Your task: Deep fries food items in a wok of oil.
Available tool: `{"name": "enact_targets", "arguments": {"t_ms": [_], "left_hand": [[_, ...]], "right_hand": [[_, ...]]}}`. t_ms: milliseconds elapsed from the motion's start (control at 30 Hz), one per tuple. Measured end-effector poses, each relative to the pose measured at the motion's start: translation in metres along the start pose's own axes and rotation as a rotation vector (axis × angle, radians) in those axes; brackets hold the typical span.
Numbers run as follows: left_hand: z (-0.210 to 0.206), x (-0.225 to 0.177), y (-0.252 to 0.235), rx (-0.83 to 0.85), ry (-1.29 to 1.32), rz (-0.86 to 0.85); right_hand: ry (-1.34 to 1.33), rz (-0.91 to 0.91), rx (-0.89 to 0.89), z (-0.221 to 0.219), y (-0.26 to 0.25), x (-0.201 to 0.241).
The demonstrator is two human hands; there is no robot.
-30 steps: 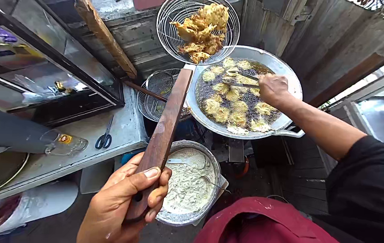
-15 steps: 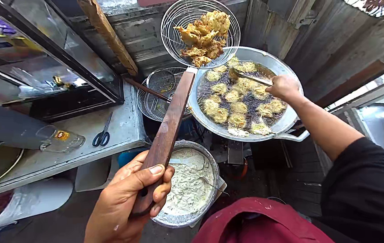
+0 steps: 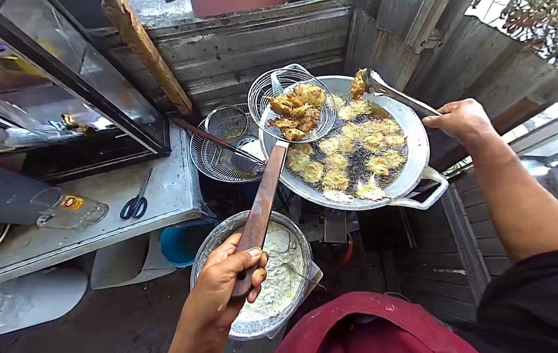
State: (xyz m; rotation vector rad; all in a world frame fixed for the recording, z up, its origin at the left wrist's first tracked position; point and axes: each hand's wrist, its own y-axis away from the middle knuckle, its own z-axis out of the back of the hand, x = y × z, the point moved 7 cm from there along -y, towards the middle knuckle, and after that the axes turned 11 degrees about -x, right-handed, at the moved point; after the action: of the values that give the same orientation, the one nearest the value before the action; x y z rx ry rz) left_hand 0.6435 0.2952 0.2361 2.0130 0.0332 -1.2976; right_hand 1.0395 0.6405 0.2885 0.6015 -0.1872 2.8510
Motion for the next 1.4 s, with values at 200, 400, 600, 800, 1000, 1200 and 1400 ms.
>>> {"name": "enact_targets", "arguments": {"t_ms": [200,400,600,800,1000,1200,1400], "left_hand": [[-0.01,0.017,-0.007,0.034,-0.025,0.039],[-0.015,0.023,-0.005,0.082,-0.014,0.058],[-0.013,0.016,0.004,0.089,-0.004,0.039],[-0.013,-0.02,0.019,0.101,-0.002,-0.039],[-0.015,-0.058,0.03,0.149,-0.008,-0.085],[-0.018,-0.069,0.034,0.172,0.028,-0.107],[-0.019,-0.065,0.034,0.15,0.032,-0.117]], "right_hand": [[-0.28,0.004,0.119,0.0,0.026,0.044],[-0.076,0.105,0.108,-0.026,0.009,0.06],[0.304,0.078,-0.029,0.002,0.019,0.044],[0.361,0.257,0.046,-0.033,0.036,0.055],[0.406,0.428,0.059,-0.087,0.042,0.089],[0.438,0.541,0.006,-0.127,0.028,0.122],[0.445,0.625,-0.035,-0.153,0.009,0.134]]}}
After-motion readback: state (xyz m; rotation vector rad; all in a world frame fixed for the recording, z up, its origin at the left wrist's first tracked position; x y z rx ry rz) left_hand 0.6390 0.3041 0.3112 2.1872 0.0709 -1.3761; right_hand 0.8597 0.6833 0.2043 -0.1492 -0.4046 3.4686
